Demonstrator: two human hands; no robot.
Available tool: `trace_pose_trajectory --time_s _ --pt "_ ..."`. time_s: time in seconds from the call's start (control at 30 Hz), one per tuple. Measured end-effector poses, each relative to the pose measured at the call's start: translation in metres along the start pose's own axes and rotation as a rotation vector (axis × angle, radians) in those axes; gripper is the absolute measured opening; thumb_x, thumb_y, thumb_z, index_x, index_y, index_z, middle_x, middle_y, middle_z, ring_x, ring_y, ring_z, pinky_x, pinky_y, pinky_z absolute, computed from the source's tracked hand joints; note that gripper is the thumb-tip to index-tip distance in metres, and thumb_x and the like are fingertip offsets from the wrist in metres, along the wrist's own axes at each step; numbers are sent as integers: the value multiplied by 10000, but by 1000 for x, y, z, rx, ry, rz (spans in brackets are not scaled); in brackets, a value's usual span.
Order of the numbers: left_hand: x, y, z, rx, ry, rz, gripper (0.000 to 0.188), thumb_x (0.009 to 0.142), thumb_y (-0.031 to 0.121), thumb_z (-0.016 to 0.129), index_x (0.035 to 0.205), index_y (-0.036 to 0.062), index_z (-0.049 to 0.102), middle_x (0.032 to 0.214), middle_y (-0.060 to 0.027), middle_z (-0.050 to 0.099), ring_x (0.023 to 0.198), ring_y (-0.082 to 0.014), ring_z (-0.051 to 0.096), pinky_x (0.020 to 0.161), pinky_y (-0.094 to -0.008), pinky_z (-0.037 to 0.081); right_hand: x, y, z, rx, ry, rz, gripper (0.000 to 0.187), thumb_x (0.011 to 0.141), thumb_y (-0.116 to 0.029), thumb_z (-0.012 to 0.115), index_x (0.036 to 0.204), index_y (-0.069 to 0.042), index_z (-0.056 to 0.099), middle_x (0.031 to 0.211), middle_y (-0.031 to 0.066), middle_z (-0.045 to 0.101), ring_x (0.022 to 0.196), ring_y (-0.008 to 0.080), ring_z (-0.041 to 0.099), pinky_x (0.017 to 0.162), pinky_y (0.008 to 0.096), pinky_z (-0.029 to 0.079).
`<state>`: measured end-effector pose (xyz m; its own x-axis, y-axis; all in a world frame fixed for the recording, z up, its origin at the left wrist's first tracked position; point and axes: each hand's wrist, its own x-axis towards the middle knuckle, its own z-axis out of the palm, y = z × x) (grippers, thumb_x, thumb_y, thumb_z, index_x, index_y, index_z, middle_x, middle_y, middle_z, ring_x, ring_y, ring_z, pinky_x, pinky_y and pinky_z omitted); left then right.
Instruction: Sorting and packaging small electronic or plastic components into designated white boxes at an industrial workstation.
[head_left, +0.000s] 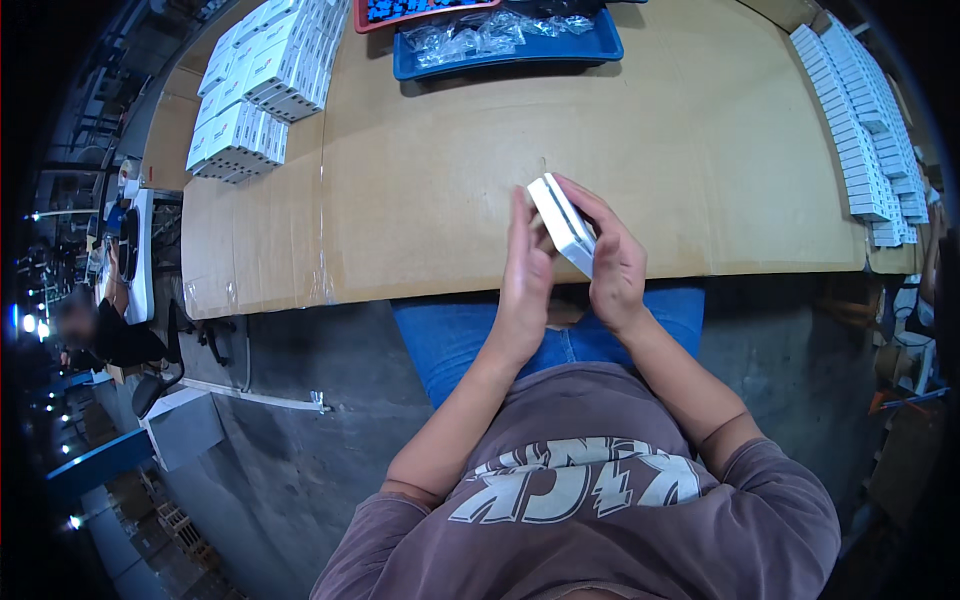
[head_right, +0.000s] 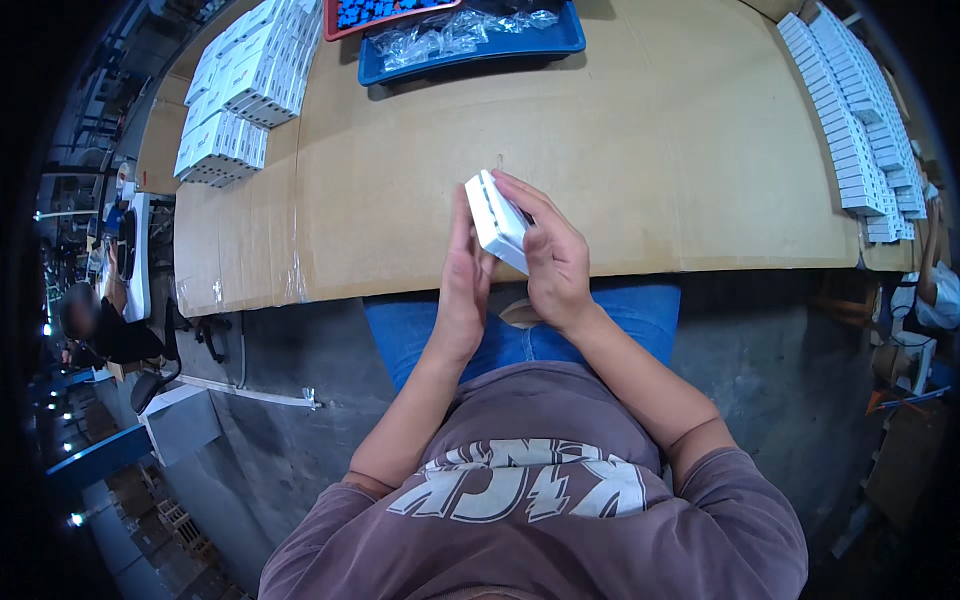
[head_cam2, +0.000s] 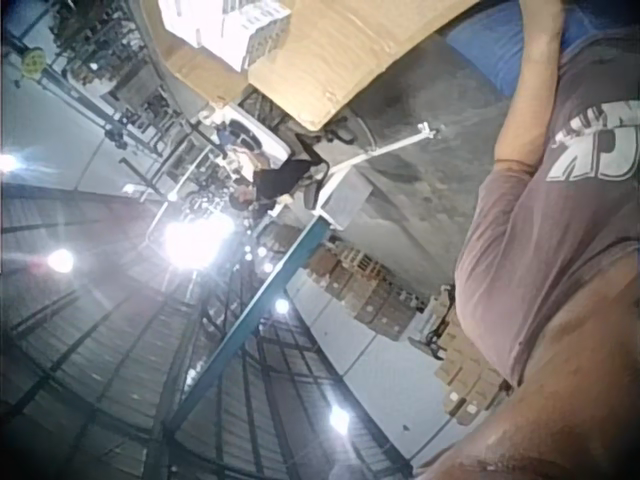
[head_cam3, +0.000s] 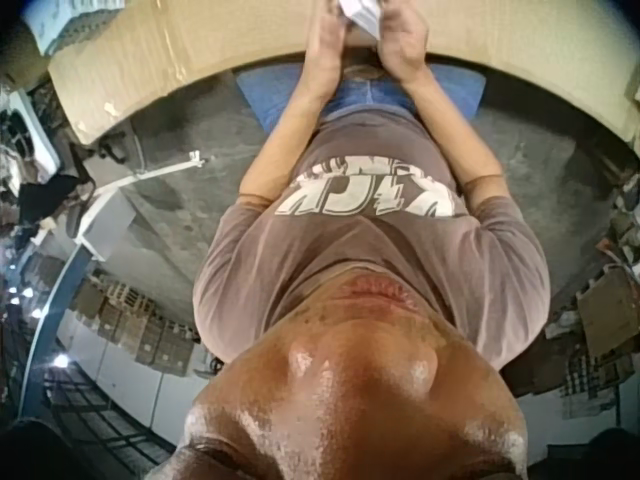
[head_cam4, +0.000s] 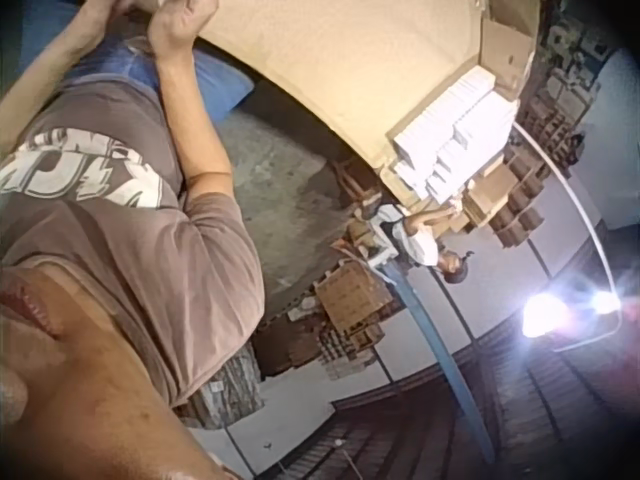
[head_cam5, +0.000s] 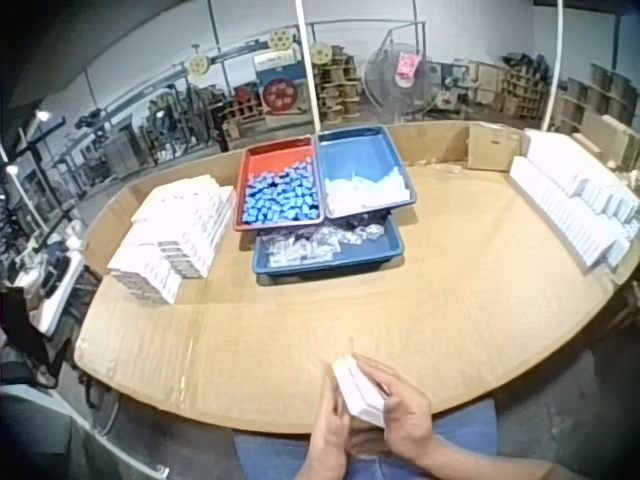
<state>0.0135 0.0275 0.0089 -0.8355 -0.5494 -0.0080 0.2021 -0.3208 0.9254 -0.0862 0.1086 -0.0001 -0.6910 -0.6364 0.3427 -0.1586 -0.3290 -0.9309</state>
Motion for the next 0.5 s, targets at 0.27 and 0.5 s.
trace_pose_trajectory --time_s 0.27,0.5 --pt "14 -16 -17 -112 247 -65 698 1111 381 483 1640 87 135 1374 -165 533 1228 -216 562 1020 -332 500 -5 2 -8 -54 -214 156 430 1036 -154 545 1429 12 599 1596 221 428 1469 327 439 1202 419 352" --pt "13 -39 -37 -55 337 -136 584 1097 563 386 1462 108 411 1252 -70 562 1112 -167 605 898 -325 546 -9 7 -8 -404 -299 -38 414 927 -106 679 1323 14 662 1388 198 640 1244 345 642 1035 411 521"
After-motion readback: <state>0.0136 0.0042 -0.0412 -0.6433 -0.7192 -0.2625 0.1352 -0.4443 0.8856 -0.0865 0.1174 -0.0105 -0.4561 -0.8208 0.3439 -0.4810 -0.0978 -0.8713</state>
